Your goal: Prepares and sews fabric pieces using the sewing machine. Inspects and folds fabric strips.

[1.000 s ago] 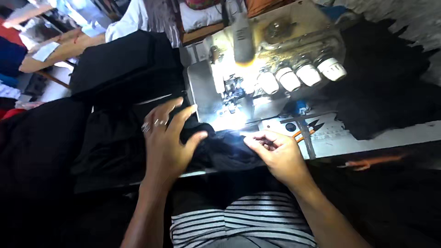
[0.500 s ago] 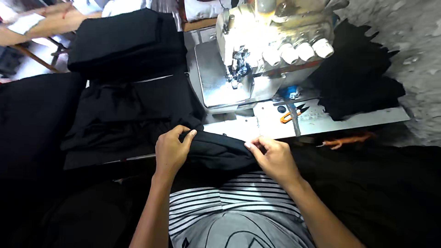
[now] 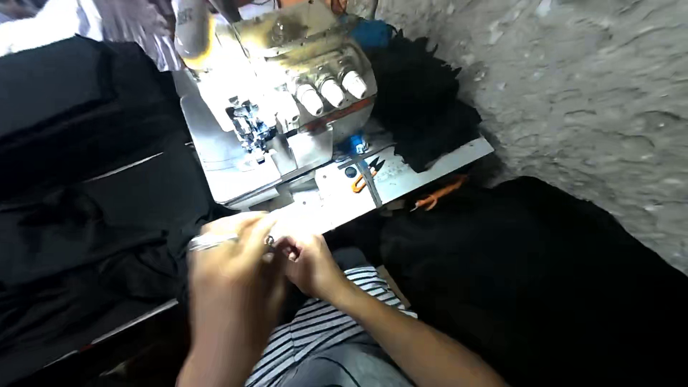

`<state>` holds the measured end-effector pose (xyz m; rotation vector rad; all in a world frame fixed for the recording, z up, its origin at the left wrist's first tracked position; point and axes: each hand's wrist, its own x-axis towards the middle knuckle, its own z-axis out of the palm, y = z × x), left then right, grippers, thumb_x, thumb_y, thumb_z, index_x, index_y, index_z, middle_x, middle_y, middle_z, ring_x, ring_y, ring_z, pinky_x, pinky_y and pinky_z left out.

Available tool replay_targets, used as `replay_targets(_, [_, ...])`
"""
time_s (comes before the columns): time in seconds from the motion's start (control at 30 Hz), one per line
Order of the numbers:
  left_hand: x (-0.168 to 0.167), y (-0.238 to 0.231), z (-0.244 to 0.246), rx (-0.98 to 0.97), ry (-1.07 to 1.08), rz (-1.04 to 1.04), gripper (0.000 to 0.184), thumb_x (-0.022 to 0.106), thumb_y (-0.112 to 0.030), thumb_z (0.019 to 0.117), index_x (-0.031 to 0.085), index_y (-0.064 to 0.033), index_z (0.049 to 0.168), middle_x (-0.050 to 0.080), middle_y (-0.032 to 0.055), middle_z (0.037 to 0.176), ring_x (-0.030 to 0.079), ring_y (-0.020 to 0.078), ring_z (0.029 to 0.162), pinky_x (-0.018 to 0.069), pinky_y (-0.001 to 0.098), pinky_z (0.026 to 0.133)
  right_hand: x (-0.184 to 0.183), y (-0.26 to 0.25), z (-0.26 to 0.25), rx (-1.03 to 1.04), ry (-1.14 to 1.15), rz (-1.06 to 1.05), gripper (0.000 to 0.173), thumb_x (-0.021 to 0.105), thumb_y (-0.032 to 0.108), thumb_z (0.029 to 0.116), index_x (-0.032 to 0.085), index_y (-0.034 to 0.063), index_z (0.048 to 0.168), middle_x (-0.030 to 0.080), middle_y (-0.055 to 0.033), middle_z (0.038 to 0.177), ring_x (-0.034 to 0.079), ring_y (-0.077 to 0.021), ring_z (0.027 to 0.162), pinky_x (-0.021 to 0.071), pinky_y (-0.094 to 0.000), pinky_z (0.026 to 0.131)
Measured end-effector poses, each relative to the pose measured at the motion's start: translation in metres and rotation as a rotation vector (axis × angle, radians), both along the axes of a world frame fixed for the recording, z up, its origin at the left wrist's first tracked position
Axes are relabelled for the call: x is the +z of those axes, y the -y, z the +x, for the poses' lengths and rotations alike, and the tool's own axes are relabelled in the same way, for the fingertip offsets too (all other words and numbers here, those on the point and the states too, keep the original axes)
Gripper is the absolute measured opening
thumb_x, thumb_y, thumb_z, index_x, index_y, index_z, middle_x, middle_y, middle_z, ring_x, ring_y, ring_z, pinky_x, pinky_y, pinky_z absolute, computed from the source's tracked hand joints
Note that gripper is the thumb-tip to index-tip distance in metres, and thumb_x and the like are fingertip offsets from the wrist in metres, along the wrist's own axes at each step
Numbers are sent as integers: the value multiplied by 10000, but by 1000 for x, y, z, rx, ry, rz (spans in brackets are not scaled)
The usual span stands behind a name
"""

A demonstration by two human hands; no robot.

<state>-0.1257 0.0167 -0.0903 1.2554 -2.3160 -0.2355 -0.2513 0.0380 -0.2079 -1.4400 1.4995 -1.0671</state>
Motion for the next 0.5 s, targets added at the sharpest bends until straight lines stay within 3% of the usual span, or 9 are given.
replay_targets(0.03, [9, 3, -34, -129, 22, 85, 236, 645, -237, 971, 778, -133, 1136, 749, 115, 1123, 723, 300, 998, 561, 502, 828, -5, -5, 2, 11, -126, -5, 229, 729, 206, 894, 737, 7, 1007, 734, -101, 899, 705, -148, 844, 575, -308, 795])
replay_targets(0.1, [10, 20, -90, -330, 229, 389, 371, 619, -245, 1019, 652, -135, 1371, 612, 133, 1425, 657, 319, 1186, 526, 518, 940, -29, -11, 10, 107, -219, 101, 356, 693, 255, 952, 720, 23, 1220, 723, -148, 1197, 676, -237, 1151, 516, -430, 1035])
replay_targets(0.13, [-7, 30, -111, -379, 333, 402, 514, 640, -282, 1009, 533, -132, 1489, 482, 148, 1557, 591, 339, 1289, 507, 535, 981, -45, -13, 15, 56, -155, 40, 324, 686, 269, 963, 740, 46, 1192, 738, -124, 1148, 697, -203, 1100, 548, -384, 999])
replay_targets(0.17, [-27, 34, -129, -382, 393, 367, 643, 676, -329, 984, 447, -139, 1555, 383, 135, 1631, 496, 337, 1402, 473, 539, 1050, -63, -13, 22, -59, -45, -121, 245, 713, 267, 948, 774, 66, 1074, 755, -85, 996, 720, -149, 942, 595, -311, 865])
replay_targets(0.23, [-60, 35, -152, -383, 423, 301, 727, 728, -313, 942, 421, -107, 1568, 337, 116, 1661, 406, 321, 1478, 434, 544, 1092, -46, -9, 20, -180, 192, -198, 121, 769, 201, 900, 812, 99, 949, 724, -18, 841, 654, -61, 775, 548, -205, 697])
replay_targets(0.3, [-78, 31, -160, -357, 507, 249, 671, 730, -252, 925, 477, -104, 1528, 396, 113, 1630, 400, 323, 1484, 416, 582, 1085, -34, -8, 12, -198, 217, -233, 101, 785, 194, 884, 818, 109, 929, 709, -16, 853, 638, -50, 793, 537, -184, 697])
replay_targets(0.33, [-81, 28, -160, -338, 539, 190, 587, 721, -216, 922, 544, -102, 1470, 491, 123, 1554, 483, 335, 1416, 457, 573, 1040, -37, -6, 10, -208, 202, -285, 103, 792, 195, 872, 815, 102, 910, 706, -29, 855, 644, -59, 822, 537, -177, 724])
replay_targets(0.43, [-82, 26, -157, -301, 571, 61, 460, 683, -44, 885, 634, -69, 1342, 662, 178, 1258, 668, 365, 1114, 541, 527, 859, 12, -1, -2, -170, 296, 22, 86, 788, 27, 827, 804, -33, 887, 700, -129, 845, 604, -62, 788, 486, -153, 711])
replay_targets(0.5, [-84, 26, -158, -274, 570, 43, 374, 654, -31, 892, 652, -74, 1263, 704, 155, 1104, 705, 325, 979, 545, 474, 777, -25, 0, 6, -162, 328, -228, 91, 799, 85, 826, 796, 1, 862, 708, -89, 819, 636, -31, 734, 513, -118, 645])
